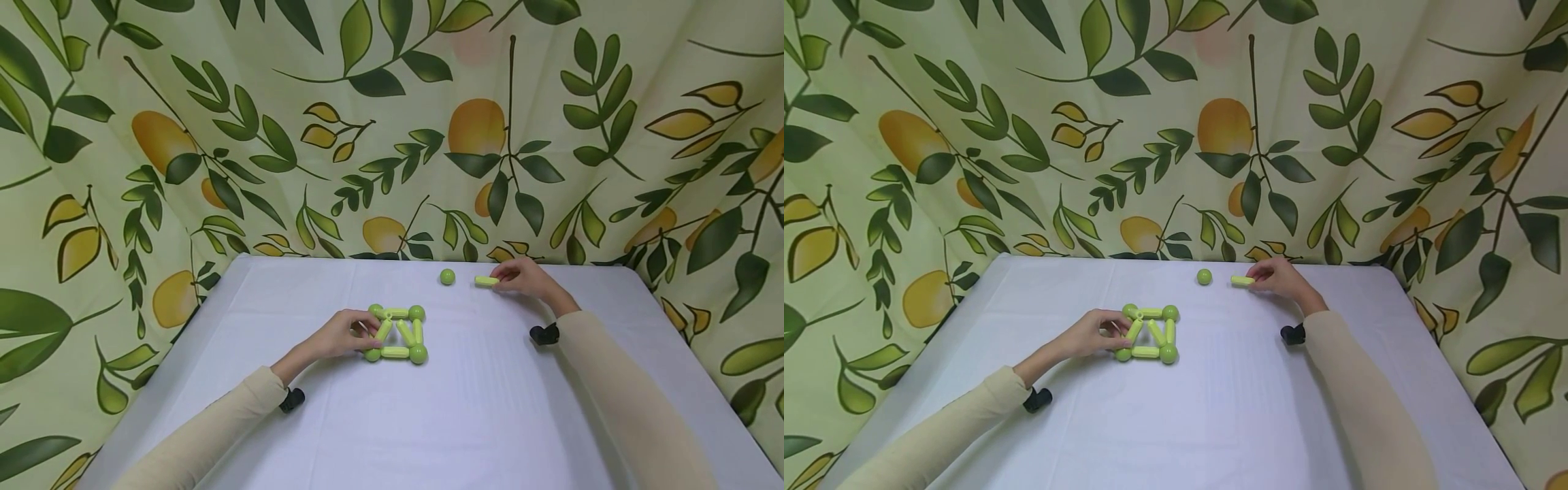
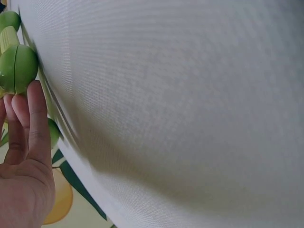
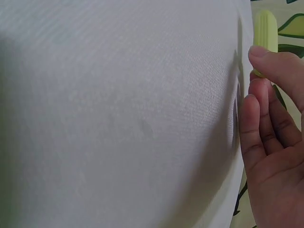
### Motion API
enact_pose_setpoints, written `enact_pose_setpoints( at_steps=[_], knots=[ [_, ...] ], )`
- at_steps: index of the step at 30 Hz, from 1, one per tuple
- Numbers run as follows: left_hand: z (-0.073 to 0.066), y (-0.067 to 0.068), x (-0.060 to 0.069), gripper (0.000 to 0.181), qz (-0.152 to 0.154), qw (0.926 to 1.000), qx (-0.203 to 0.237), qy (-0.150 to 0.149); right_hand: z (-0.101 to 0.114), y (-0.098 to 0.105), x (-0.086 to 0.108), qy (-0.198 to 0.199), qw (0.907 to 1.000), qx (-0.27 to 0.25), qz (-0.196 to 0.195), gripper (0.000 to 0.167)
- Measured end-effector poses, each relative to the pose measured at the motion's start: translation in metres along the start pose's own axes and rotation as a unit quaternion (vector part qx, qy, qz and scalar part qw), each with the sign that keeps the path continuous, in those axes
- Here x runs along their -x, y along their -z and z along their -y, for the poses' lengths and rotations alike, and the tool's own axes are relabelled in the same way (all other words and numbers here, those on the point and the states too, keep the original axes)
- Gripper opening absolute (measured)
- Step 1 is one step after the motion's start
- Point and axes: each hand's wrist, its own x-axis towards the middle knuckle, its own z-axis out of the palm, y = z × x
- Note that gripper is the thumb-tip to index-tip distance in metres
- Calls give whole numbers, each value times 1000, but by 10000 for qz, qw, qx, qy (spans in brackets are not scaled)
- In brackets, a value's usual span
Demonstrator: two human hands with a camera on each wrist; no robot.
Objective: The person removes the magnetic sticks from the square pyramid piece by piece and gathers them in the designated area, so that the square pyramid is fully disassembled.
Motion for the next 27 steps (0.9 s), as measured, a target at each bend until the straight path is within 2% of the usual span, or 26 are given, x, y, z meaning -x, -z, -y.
enact_pose_setpoints(
  at_steps=[7,14,22,27],
  knots=[
    [0,1,0,20,12,10000,63,-12,1,-1,-3,18,9997,240,6,20],
    [0,1,0,20,26,9999,66,-80,1,-2,-5,-133,9995,277,18,18],
    [0,1,0,20,43,9998,50,-173,1,-1,-4,160,9994,302,16,19],
    [1,1,-1,20,52,9999,23,-162,0,-1,-4,135,9996,257,68,21]
  ],
)
